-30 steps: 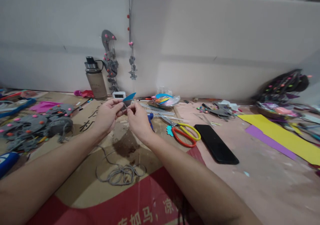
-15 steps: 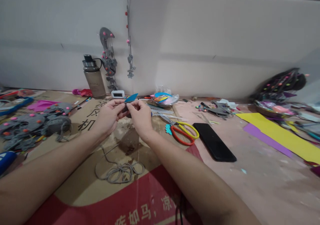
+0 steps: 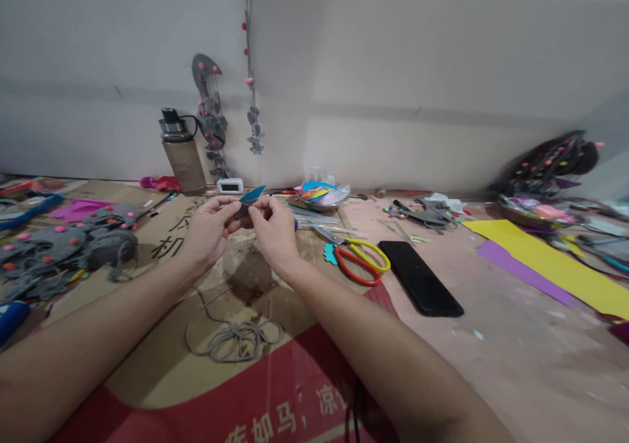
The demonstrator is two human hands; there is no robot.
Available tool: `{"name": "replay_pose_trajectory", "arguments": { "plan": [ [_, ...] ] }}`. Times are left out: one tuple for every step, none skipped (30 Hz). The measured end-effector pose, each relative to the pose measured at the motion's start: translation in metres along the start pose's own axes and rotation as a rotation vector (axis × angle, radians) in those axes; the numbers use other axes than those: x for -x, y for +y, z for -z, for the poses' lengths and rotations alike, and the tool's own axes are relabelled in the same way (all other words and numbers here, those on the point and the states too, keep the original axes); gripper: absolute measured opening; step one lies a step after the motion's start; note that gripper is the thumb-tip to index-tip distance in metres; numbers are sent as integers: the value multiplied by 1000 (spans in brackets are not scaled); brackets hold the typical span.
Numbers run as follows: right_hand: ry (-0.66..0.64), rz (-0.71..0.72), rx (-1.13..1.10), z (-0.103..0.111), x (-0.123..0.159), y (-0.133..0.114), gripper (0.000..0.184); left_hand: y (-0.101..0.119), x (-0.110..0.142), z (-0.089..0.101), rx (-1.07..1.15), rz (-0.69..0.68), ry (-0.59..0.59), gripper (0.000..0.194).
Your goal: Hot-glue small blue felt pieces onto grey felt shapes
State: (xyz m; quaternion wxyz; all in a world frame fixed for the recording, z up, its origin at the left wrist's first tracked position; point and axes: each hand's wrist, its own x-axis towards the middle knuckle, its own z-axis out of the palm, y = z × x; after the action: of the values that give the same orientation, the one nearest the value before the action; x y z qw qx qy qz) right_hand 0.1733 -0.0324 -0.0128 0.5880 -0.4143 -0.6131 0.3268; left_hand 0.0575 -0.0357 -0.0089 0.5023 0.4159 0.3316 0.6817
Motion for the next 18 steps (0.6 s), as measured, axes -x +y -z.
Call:
{"name": "replay_pose_trajectory", "arguments": {
  "plan": [
    [-1,24,5,1,0,1,10,1,0,0,-1,4,9,18],
    [1,48,12,2,-1,2,10,1,0,0,-2,9,15,17],
    [6,69,24,3,-1,3,10,1,0,0,-3,13,18,17],
    [14,87,41,4,-2,3,10,1,0,0,-1,17,18,17],
    [25,103,62,6,-3,4,9,1,1,-1,1,19,17,17],
    [40,118,84,7,-4,4,9,1,1,-1,2,21,13,17],
    [55,133,104,9,-5,5,8,0,1,-1,1,23,9,17],
    [69,144,119,10,-5,5,7,0,2,-1,-2,24,6,17],
    [80,153,127,11,-6,6,7,0,2,-1,-7,28,4,17],
    [86,160,130,11,-7,7,7,-1,2,-1,-14,32,2,17],
    [87,164,128,12,-7,8,7,-1,2,-1,-20,38,1,17],
    [85,166,125,12,-8,9,8,-1,2,-1,-24,42,-2,17],
    [83,165,122,12,-9,10,9,-1,3,-1,-27,46,-5,17],
    [83,163,122,12,-9,11,10,-1,3,-1,-28,50,-9,17],
    [85,159,126,12,-10,11,11,-1,3,-2,-27,52,-13,17],
    [88,154,133,13,-10,12,12,-1,3,-2,-25,53,-17,17],
    [90,150,144,13,-11,12,12,-1,3,-2,-23,53,-19,17],
    [92,148,155,13,-11,12,12,-1,3,-2,-21,54,-21,17]
  ]
}}
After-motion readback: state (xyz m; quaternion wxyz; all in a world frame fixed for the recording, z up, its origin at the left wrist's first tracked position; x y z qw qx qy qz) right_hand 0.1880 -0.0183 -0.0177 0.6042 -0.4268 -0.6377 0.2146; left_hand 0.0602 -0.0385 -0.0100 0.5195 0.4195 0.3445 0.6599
